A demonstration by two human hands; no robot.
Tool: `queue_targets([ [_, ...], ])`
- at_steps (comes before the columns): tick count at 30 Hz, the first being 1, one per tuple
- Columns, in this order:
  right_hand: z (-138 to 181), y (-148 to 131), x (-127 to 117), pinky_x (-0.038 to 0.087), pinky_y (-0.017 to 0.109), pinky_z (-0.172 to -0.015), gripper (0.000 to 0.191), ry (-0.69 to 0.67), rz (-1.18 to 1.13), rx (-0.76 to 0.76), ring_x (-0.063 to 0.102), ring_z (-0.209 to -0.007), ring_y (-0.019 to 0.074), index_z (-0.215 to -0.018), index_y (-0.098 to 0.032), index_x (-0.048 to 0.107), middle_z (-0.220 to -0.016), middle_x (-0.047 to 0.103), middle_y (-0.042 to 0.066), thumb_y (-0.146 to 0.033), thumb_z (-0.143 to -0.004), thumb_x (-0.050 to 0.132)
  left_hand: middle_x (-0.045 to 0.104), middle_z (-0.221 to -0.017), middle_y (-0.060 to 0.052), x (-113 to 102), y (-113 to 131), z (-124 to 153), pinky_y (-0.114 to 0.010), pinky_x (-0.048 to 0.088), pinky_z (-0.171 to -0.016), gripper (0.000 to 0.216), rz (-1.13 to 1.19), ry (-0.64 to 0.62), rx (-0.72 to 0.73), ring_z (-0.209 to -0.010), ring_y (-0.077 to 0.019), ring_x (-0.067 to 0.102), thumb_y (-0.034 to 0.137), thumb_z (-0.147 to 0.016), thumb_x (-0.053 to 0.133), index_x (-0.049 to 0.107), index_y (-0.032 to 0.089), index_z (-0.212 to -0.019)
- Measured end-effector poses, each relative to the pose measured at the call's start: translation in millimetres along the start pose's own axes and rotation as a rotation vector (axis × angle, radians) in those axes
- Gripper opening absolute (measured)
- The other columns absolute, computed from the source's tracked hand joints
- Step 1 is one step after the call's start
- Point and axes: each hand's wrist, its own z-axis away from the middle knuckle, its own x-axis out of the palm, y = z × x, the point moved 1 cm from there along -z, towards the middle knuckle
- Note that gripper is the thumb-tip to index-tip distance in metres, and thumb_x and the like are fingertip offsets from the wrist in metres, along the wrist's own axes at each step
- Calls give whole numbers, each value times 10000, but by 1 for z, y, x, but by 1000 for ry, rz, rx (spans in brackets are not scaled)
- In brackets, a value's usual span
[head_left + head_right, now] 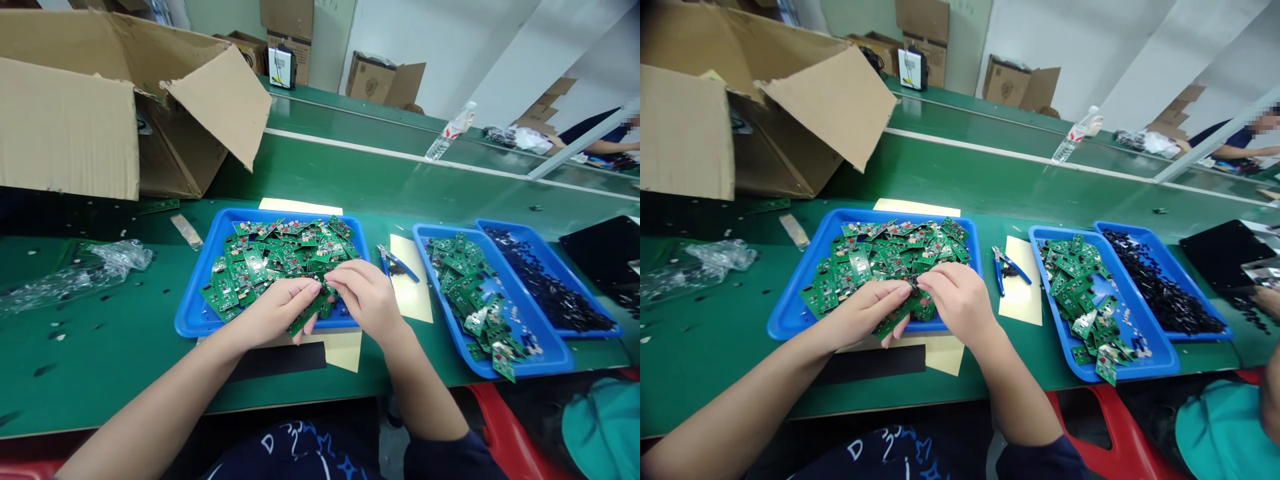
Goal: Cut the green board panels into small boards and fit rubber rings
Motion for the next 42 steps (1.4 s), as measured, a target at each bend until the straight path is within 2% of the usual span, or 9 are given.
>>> queue_targets([
  [6,2,2,-10,509,436,-882,494,330,92,-83,573,-1070,238,-1259,-225,475,-1130,597,106,-37,-804,513,571,-624,3,-6,-1,1,-245,466,-585,390,-33,212,175,-581,-120,554,421,-917,370,640,143,-958],
  [11,8,11,-30,535,422,-737,354,775,128,26,616,-884,222,-1099,-237,590,-921,621,67,-62,-798,523,580,-817,-25,-20,-2,4,-300,452,-714,394,-285,536,385,-767,-151,555,375,-923,388,515,231,-1267],
  [13,7,9,-27,538,372,-648,255,697,17,57,620,-762,188,-997,-229,619,-811,622,44,-88,-813,514,585,-867,-35,-20,-2,5,-308,449,-725,393,-387,573,437,-791,-158,549,349,-911,429,490,242,-1284],
  [18,2,-6,-3,541,287,-583,135,139,-350,205,617,-676,141,-942,-194,613,-804,651,39,-196,-815,568,586,-1012,-66,-13,-4,4,-326,466,-795,290,-454,516,517,-919,-182,554,274,-848,564,540,222,-1132],
  [25,0,-9,2,549,309,-655,93,180,-331,173,644,-738,164,-785,-196,618,-745,667,30,-156,-828,546,553,-939,-49,-11,-4,2,-329,486,-777,234,-496,483,541,-896,-179,553,272,-812,615,602,234,-1042],
  [32,4,-1,4,559,344,-778,319,141,-138,-101,637,-945,199,-1072,-194,631,-995,669,109,-52,-824,490,593,-903,-49,-12,-8,-1,-328,494,-759,225,-514,576,548,-858,-178,574,286,-818,606,604,214,-1031],
  [36,4,0,13,557,349,-798,372,55,-442,226,653,-903,169,-1234,-215,513,-1150,615,119,-152,-878,431,597,-971,-63,-17,-8,0,-378,489,-831,239,-562,704,676,-938,-202,574,275,-811,616,597,230,-1045],
  [39,3,0,20,576,279,-562,292,-27,-911,600,665,-614,135,-1011,-186,593,-852,685,70,-405,-887,445,599,-1000,-56,-18,-7,1,-437,450,-924,212,-683,744,763,-973,-210,584,230,-799,627,616,255,-1010],
  [42,2,-1,21,507,226,-397,473,-123,-1250,824,602,-424,118,-727,-168,586,-571,637,25,-597,-838,418,601,-990,-37,-18,-8,1,-443,440,-947,249,-794,761,867,-962,-197,598,152,-775,643,627,280,-987],
])
